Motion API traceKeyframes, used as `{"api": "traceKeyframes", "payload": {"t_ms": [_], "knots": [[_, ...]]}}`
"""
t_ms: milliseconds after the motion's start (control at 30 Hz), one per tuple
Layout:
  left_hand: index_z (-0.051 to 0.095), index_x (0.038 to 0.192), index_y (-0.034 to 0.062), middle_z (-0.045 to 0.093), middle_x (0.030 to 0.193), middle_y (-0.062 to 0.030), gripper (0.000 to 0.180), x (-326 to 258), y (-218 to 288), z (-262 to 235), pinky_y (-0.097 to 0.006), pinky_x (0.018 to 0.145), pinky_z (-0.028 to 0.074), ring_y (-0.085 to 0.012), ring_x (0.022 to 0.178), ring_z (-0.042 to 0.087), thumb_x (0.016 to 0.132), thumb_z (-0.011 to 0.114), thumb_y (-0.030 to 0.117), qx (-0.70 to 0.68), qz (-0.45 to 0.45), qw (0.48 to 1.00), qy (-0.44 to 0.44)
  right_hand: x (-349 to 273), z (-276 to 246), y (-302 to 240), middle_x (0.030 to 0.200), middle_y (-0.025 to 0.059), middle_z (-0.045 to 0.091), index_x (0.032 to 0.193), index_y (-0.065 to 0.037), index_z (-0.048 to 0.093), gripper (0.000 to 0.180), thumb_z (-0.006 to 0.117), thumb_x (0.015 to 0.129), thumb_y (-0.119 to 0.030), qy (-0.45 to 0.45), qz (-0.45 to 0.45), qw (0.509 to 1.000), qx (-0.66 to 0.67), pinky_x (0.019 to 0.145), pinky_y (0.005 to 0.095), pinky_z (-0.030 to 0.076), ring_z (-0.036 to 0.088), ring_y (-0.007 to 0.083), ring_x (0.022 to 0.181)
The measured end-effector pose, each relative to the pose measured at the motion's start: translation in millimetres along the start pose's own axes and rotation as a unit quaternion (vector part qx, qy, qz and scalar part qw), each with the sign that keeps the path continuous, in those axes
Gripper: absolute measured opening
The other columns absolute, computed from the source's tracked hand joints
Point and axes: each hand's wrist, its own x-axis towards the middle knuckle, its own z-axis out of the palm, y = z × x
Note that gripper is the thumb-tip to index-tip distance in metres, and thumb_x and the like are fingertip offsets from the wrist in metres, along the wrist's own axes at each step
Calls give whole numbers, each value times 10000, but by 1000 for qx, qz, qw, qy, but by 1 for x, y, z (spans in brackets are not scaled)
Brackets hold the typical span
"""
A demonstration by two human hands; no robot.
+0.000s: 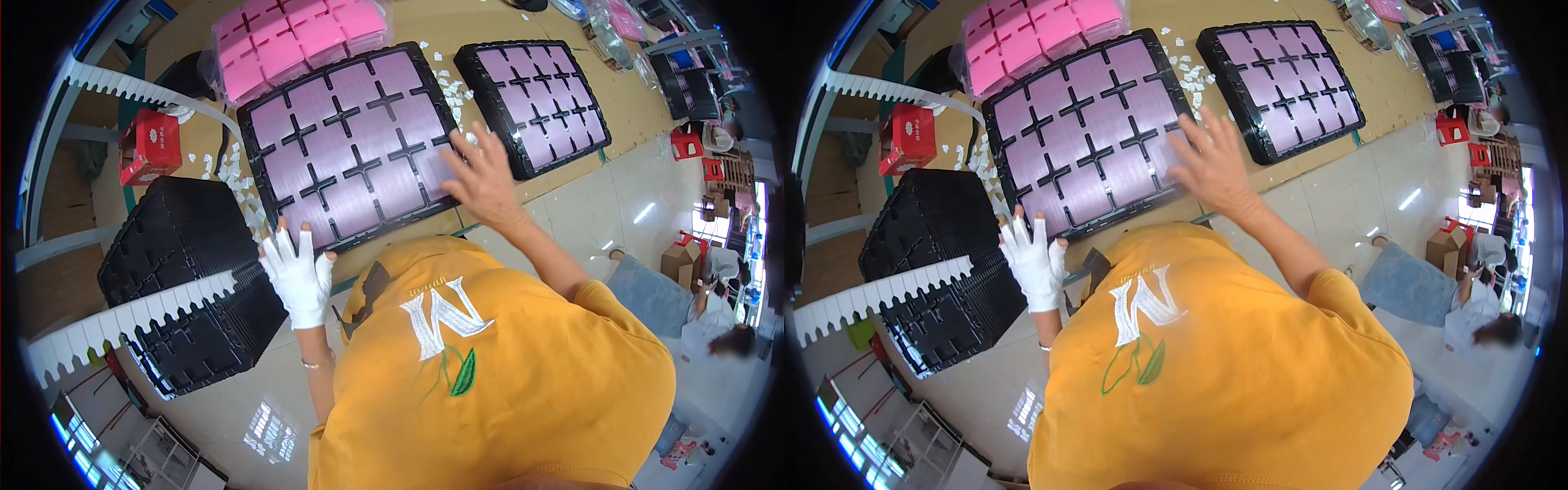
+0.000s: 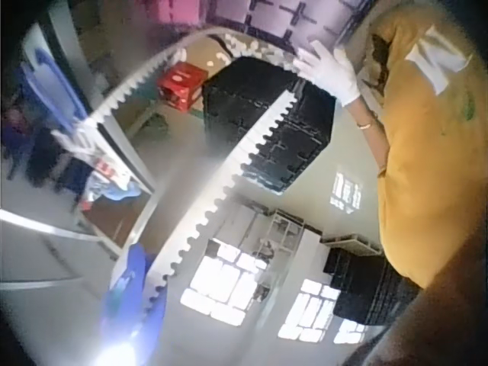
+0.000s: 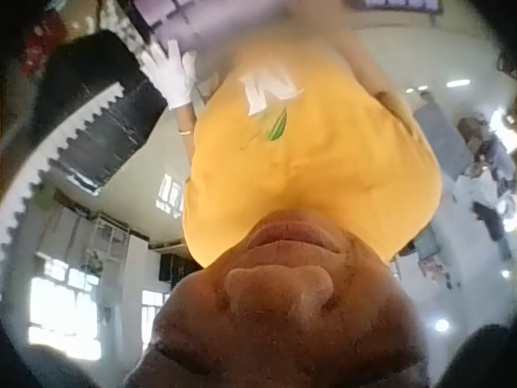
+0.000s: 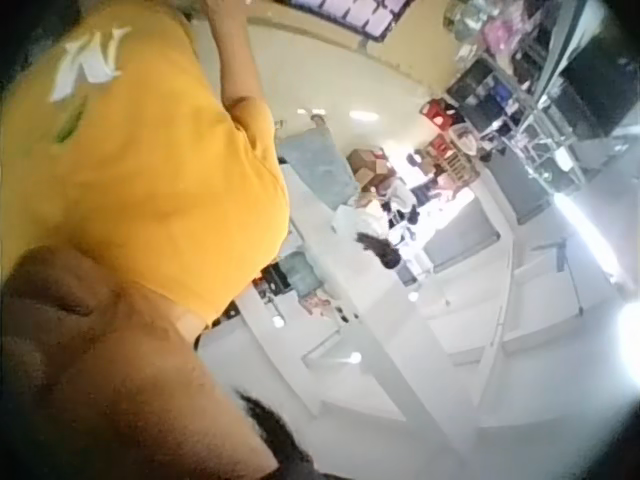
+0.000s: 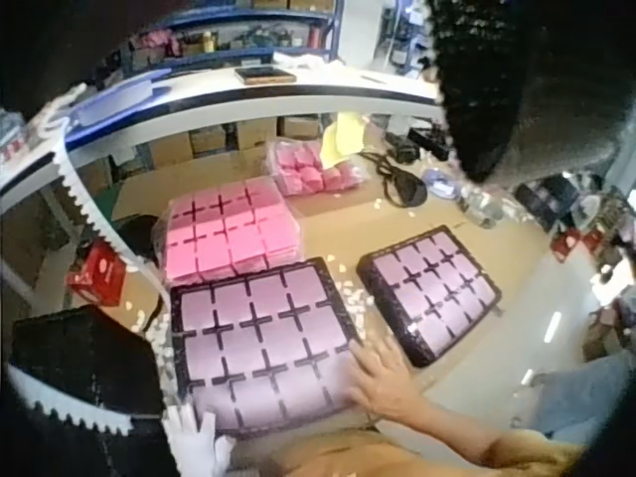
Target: The person assembles plastic components onto a plastic tray by hand.
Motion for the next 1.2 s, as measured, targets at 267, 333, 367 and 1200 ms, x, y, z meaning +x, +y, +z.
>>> {"api": "traceKeyframes", "payload": {"t_ms": [267, 333, 367, 1200], "knots": [[587, 1171, 118, 387, 1372, -159, 516, -14, -5, 17, -567, 1019, 251, -433, 1200, 363, 830, 504, 496, 71, -32, 996, -31, -35, 25, -5, 1402, 146, 350, 1208, -66, 539, 582, 587, 790, -469, -73, 51, 996, -18, 1057, 586, 147, 174, 397, 1350], [603, 1114, 109, 404, 1355, -156, 471, -17, -2, 13, -572, 1017, 251, -434, 1204, 360, 810, 548, 464, 64, -79, 994, -47, -38, 23, -2, 1406, 146, 348, 1207, -36, 533, 594, 572, 802, -468, -77, 60, 995, -26, 1057, 586, 144, 174, 399, 1352], [613, 1077, 100, 413, 1345, -152, 461, -14, 2, 7, -567, 1016, 256, -430, 1203, 363, 795, 567, 462, 62, -73, 995, -31, -36, 24, -4, 1410, 146, 346, 1206, -5, 527, 607, 557, 813, -467, -80, 66, 994, -38, 1057, 586, 142, 173, 402, 1354], [520, 1208, -2, 516, 1191, -225, 410, -26, -9, 26, -469, 910, 378, -397, 1052, 474, 858, 554, 208, -85, -159, 978, 101, -20, 36, 28, 1271, 208, 490, 1265, -3, 469, 514, 517, 874, -332, 9, 164, 986, 15, 1031, 437, 292, 384, 391, 1240]]}}
